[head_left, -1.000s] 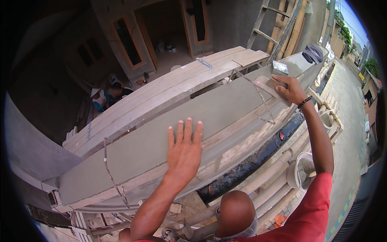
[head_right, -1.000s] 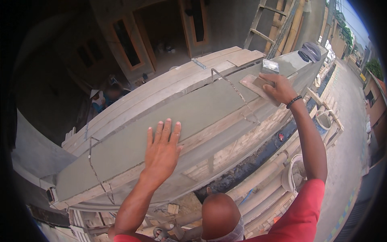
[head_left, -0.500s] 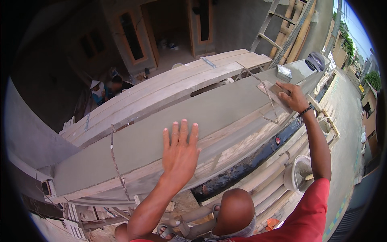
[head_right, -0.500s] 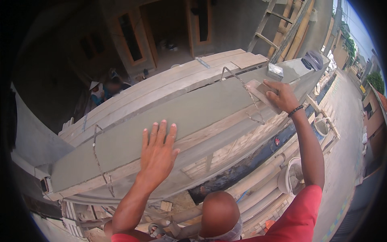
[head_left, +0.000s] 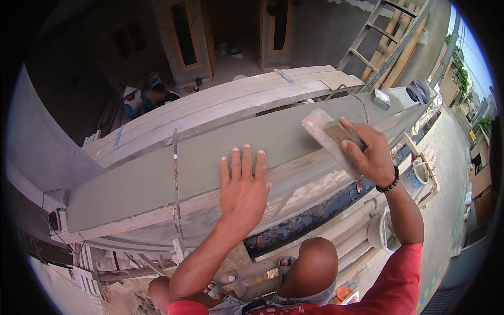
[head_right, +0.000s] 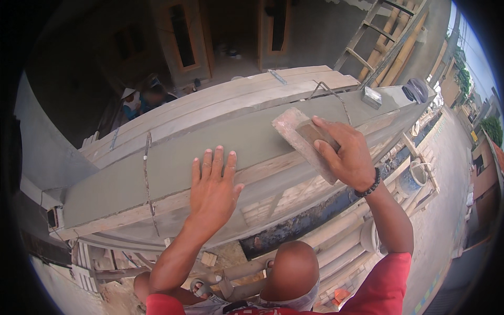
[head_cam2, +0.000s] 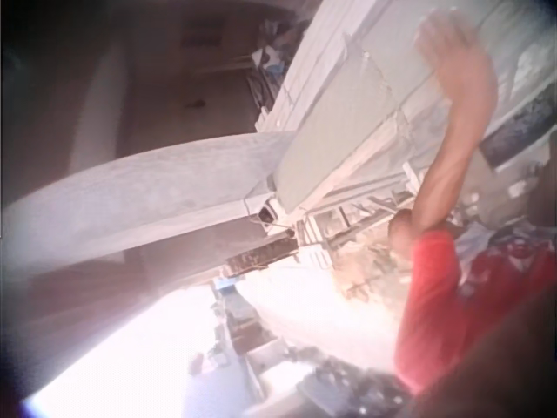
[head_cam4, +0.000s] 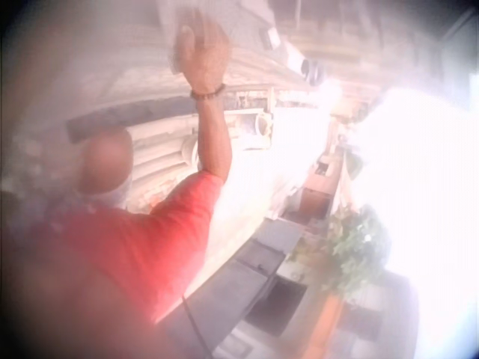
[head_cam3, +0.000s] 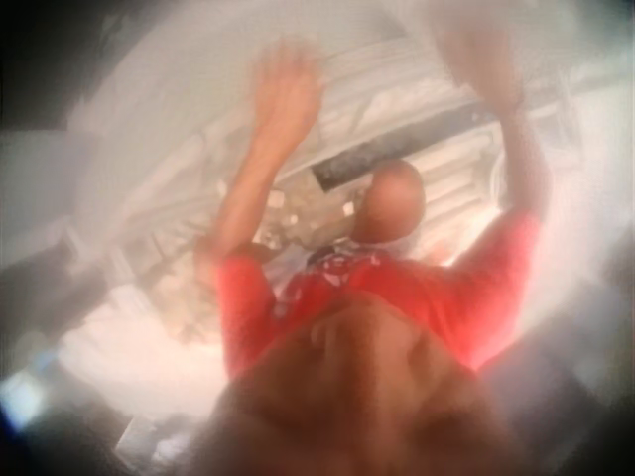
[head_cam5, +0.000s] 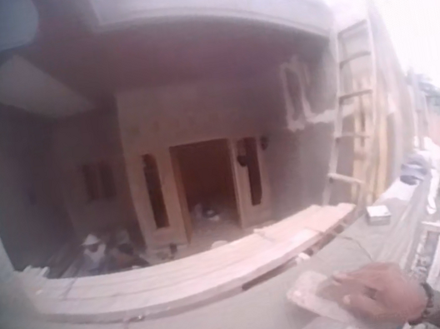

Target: The person smooths a freshly poured concrete beam using a hand trowel. They repeatedly scrape and level the surface, occasionally wiping the trowel and checking the beam's edges while standing on bamboo scaffolding.

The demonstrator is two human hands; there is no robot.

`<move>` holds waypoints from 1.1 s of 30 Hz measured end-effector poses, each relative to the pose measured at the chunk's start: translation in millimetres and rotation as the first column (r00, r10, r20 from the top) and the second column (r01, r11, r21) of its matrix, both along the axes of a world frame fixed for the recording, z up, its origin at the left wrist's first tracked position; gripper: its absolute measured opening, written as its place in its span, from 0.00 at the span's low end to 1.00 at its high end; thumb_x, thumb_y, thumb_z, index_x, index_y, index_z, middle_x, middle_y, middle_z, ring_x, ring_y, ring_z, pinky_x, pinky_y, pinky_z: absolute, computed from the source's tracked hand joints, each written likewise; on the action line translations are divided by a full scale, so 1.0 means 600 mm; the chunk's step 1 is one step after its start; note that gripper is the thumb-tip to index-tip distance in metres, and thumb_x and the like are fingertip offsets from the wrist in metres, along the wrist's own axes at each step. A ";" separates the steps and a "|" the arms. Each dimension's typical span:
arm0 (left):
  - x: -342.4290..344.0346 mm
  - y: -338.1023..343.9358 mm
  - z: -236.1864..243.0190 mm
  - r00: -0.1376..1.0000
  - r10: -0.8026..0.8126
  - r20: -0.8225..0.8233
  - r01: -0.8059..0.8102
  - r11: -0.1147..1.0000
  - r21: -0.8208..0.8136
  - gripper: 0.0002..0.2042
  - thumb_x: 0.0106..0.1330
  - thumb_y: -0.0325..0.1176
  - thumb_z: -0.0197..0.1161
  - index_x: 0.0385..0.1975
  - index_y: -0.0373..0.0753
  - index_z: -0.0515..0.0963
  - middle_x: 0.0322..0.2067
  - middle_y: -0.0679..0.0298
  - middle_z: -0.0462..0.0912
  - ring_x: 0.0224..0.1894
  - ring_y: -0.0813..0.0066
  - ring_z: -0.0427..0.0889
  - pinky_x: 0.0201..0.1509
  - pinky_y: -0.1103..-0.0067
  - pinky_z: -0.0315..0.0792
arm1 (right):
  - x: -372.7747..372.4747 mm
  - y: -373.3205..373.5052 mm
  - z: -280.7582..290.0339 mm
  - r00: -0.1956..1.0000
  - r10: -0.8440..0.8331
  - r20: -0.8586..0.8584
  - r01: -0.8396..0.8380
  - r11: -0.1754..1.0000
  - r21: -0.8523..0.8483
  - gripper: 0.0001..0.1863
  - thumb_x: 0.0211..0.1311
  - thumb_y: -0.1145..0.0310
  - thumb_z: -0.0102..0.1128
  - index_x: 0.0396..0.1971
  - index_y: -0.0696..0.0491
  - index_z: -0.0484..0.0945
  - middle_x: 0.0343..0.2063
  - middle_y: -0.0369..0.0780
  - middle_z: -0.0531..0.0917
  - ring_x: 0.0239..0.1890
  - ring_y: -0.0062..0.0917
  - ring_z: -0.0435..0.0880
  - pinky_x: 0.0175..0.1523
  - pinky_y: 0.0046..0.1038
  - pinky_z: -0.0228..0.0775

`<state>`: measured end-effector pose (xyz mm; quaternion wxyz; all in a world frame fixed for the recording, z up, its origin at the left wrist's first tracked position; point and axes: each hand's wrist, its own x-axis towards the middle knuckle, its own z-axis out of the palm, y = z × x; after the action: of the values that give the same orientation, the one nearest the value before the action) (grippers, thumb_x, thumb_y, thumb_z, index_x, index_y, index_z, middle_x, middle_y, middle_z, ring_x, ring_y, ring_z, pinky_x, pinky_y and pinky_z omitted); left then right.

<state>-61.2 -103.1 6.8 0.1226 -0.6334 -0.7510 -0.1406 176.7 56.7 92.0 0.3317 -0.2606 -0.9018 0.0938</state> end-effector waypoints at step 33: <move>-0.032 -0.059 -0.006 0.994 0.086 0.062 -0.089 0.995 0.051 0.35 0.62 0.44 0.68 0.66 0.32 0.66 0.68 0.46 0.63 0.72 0.47 0.59 0.75 0.55 0.49 | -0.110 0.128 -0.054 0.982 -0.044 0.184 0.038 0.999 0.036 0.22 0.59 0.72 0.61 0.56 0.56 0.79 0.44 0.53 0.84 0.47 0.50 0.81 0.55 0.39 0.73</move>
<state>-80.5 -138.6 3.1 0.1228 -0.5920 -0.7772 -0.1742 110.9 133.2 59.7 0.2527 -0.2812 -0.9245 0.0478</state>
